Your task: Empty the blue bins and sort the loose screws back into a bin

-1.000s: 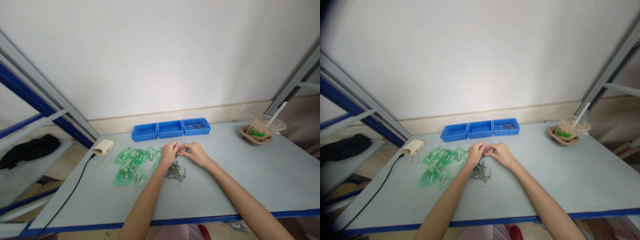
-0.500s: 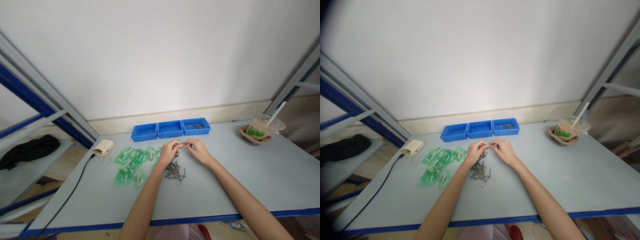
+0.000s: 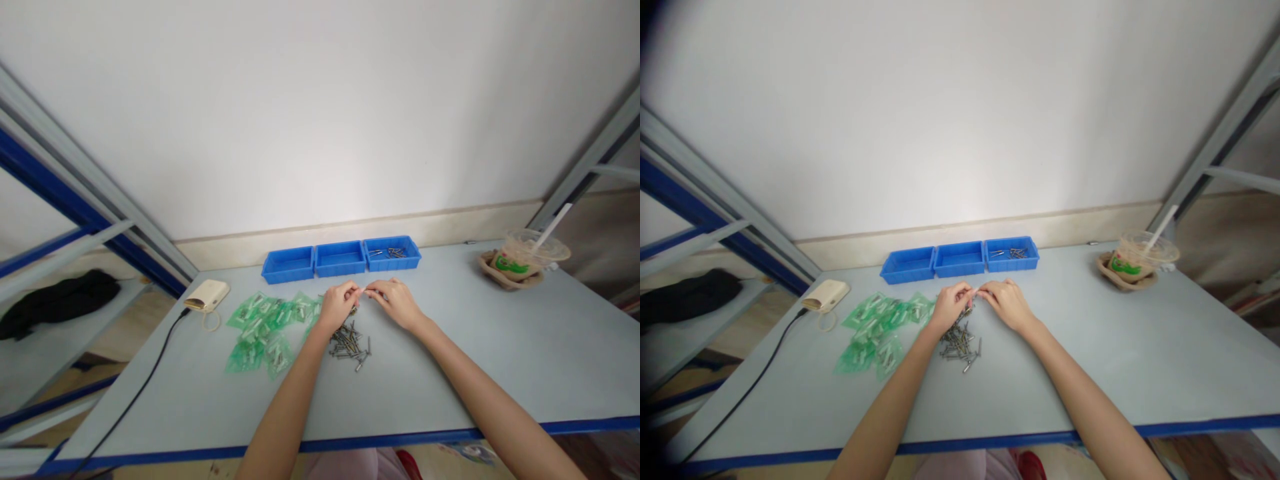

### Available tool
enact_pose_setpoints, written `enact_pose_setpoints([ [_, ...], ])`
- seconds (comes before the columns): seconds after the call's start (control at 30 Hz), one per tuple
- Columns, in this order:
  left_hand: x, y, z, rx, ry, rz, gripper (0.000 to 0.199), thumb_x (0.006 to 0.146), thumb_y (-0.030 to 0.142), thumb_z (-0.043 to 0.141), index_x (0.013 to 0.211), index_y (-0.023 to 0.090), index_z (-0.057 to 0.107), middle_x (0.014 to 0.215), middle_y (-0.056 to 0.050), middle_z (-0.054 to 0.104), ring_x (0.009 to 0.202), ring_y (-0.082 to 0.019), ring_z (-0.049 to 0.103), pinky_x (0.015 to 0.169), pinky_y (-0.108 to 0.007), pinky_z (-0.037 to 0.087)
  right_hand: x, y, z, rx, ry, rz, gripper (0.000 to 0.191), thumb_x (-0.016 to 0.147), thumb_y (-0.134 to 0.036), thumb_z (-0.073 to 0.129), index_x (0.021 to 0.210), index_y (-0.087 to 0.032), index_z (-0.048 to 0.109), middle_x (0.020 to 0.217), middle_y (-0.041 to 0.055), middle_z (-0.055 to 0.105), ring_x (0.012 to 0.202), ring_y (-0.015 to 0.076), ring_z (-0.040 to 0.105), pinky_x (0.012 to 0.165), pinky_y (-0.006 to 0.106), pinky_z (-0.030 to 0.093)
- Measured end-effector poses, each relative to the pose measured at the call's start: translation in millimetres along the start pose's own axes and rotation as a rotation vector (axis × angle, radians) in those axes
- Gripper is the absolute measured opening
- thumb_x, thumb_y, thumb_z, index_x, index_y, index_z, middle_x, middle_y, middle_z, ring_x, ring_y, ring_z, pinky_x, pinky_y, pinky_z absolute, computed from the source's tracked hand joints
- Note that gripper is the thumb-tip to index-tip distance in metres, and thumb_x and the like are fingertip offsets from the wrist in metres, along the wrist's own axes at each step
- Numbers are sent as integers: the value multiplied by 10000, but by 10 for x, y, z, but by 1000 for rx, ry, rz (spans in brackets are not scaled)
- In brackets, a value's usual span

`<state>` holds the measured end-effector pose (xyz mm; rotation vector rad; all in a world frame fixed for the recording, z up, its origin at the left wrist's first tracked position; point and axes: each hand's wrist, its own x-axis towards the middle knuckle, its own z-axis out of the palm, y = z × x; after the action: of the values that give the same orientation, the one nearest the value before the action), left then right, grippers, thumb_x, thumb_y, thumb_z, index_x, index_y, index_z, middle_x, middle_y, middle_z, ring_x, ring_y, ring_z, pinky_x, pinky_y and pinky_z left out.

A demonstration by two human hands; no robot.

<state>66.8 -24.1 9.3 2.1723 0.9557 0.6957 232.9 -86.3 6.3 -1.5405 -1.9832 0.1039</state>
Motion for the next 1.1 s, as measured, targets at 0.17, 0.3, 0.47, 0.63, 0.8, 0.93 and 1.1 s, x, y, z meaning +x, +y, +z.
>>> enact_pose_setpoints([
  [0.17,1,-14,44,-11,2,-13,372,857,460,407,693,169,572,536,29,580,491,-90,492,542,-192,381,-6,-4,19,70,33,31,241,884,-373,477,1012,-212,602,855,34,691,716,157,617,720,286,431],
  [0.3,3,-24,79,-52,-49,-5,419,867,479,373,648,165,543,537,24,572,471,-83,482,537,-193,383,-15,-6,15,137,71,55,222,890,-356,464,896,-212,632,845,29,693,747,158,626,695,254,439],
  [0.47,17,-25,76,-193,-74,12,345,869,445,378,742,166,535,573,32,584,452,-73,478,512,-186,383,-17,-28,-21,70,54,90,252,897,-373,448,850,-223,646,797,15,697,716,161,634,645,242,418],
  [0.63,18,-22,78,-204,-62,-23,367,849,473,407,692,162,524,536,31,567,445,-73,471,501,-189,381,-13,-41,-45,58,44,78,227,852,-410,521,946,-230,622,867,14,700,695,157,628,643,244,419],
  [0.8,12,-14,87,-225,-50,-12,382,848,481,416,672,158,520,531,25,561,448,-74,473,496,-188,378,-16,-33,-62,83,46,87,248,883,-398,468,862,-225,644,823,13,702,723,157,635,654,239,416],
  [0.93,24,-36,81,-278,-48,4,324,839,463,450,773,159,543,535,32,565,432,-74,463,479,-187,370,-13,-26,-73,78,31,104,278,890,-409,449,852,-223,653,800,16,703,719,163,636,639,237,410],
  [1.1,36,-69,87,-319,-6,-11,338,842,460,441,701,162,516,532,25,569,427,-77,471,464,-188,368,-10,-6,-72,98,7,66,234,867,-397,492,940,-235,644,911,16,699,711,156,625,658,244,423],
])
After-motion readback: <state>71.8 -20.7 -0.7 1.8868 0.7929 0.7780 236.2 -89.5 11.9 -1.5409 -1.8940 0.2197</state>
